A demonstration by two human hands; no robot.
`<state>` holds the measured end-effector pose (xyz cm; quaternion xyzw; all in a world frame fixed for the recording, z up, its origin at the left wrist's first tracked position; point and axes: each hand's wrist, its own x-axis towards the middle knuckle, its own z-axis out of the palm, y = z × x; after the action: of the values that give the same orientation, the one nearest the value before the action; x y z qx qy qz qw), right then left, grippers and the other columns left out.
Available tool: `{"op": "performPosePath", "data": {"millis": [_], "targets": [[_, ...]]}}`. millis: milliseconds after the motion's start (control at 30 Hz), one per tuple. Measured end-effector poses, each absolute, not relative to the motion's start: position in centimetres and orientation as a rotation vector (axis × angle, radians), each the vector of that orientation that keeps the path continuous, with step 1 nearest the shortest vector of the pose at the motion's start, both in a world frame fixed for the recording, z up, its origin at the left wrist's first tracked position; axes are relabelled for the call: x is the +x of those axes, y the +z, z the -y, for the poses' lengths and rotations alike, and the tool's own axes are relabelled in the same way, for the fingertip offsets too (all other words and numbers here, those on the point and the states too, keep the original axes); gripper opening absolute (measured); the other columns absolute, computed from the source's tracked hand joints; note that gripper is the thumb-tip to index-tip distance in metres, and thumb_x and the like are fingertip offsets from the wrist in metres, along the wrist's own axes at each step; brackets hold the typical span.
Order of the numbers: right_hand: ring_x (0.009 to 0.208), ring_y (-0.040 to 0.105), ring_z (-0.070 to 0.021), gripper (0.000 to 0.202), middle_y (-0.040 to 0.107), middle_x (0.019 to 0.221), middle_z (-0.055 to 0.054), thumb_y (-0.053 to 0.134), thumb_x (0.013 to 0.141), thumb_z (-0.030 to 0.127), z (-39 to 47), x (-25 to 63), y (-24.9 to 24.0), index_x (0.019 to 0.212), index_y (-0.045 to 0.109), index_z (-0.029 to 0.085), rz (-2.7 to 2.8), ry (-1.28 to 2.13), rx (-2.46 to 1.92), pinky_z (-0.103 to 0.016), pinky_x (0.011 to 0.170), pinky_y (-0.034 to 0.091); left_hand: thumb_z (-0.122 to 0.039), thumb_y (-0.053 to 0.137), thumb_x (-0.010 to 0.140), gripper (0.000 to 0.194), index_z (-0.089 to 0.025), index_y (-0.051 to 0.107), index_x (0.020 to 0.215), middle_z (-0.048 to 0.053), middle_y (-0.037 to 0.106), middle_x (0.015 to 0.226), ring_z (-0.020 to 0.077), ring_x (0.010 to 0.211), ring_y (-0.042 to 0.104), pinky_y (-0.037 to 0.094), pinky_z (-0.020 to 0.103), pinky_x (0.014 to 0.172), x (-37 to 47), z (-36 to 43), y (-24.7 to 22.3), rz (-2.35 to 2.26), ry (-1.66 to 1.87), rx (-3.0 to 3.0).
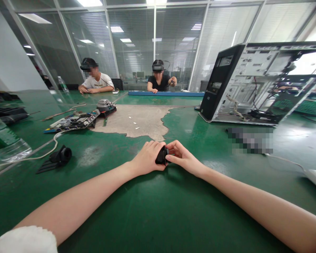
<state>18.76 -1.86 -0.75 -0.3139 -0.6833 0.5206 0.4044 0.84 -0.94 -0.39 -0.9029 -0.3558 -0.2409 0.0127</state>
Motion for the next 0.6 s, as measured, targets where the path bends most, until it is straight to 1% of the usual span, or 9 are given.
{"op": "performPosePath", "data": {"millis": [100, 167, 267, 367, 533, 600], "targets": [[0.086, 0.053, -0.0142, 0.03, 0.052, 0.092, -0.002, 0.062, 0.073, 0.032, 1.88, 18.75, -0.72, 0.095, 0.045, 0.02, 1.731, 1.304, -0.838, -0.031, 0.076, 0.046, -0.033, 0.062, 0.065, 0.053, -0.017, 0.039, 0.111, 0.008, 0.053, 0.104, 0.025, 0.092, 0.047, 0.034, 0.035, 0.075, 0.82, 0.94, -0.35, 1.099, -0.75, -2.812], [0.086, 0.053, -0.0145, 0.028, 0.053, 0.091, -0.002, 0.062, 0.073, 0.03, 1.84, 18.83, -0.7, 0.093, 0.045, 0.02, 1.749, 1.319, -0.821, -0.031, 0.075, 0.046, -0.033, 0.062, 0.065, 0.054, -0.017, 0.039, 0.111, 0.008, 0.053, 0.104, 0.0251, 0.092, 0.047, 0.034, 0.035, 0.076, 0.81, 0.95, -0.34, 1.106, -0.75, -2.813], [0.087, 0.054, -0.0146, 0.03, 0.054, 0.09, 0.0, 0.066, 0.069, 0.026, 1.75, 18.97, -0.73, 0.089, 0.043, 0.022, 1.776, 1.332, -0.764, -0.03, 0.073, 0.047, -0.032, 0.063, 0.063, 0.056, -0.018, 0.038, 0.111, 0.008, 0.053, 0.103, 0.0255, 0.091, 0.047, 0.034, 0.035, 0.075, 0.79, 0.94, -0.35, 1.125, -0.731, -2.824], [0.09, 0.054, -0.0148, 0.035, 0.054, 0.092, 0.0, 0.068, 0.067, 0.023, 1.74, 19.01, -0.75, 0.09, 0.042, 0.023, 1.789, 1.314, -0.75, -0.03, 0.074, 0.047, -0.031, 0.064, 0.062, 0.057, -0.018, 0.038, 0.111, 0.008, 0.053, 0.104, 0.0257, 0.091, 0.047, 0.034, 0.036, 0.075, 0.76, 0.91, -0.38, 1.129, -0.725, -2.832], [0.086, 0.055, -0.015, 0.026, 0.054, 0.09, 0.0, 0.064, 0.071, 0.03, 1.89, 18.83, -0.51, 0.086, 0.045, 0.022, 1.735, 1.312, -0.765, -0.029, 0.07, 0.047, -0.032, 0.062, 0.063, 0.056, -0.017, 0.038, 0.112, 0.008, 0.053, 0.103, 0.0252, 0.09, 0.048, 0.035, 0.035, 0.076, 0.81, 0.93, -0.47, 1.125, -0.751, -2.811], [0.086, 0.055, -0.0151, 0.025, 0.053, 0.09, 0.0, 0.064, 0.071, 0.03, 1.92, 18.76, -0.46, 0.087, 0.046, 0.022, 1.725, 1.306, -0.765, -0.029, 0.071, 0.047, -0.032, 0.062, 0.063, 0.056, -0.017, 0.038, 0.112, 0.008, 0.053, 0.103, 0.025, 0.09, 0.048, 0.035, 0.035, 0.076, 0.84, 0.93, -0.48, 1.126, -0.755, -2.807]]}}
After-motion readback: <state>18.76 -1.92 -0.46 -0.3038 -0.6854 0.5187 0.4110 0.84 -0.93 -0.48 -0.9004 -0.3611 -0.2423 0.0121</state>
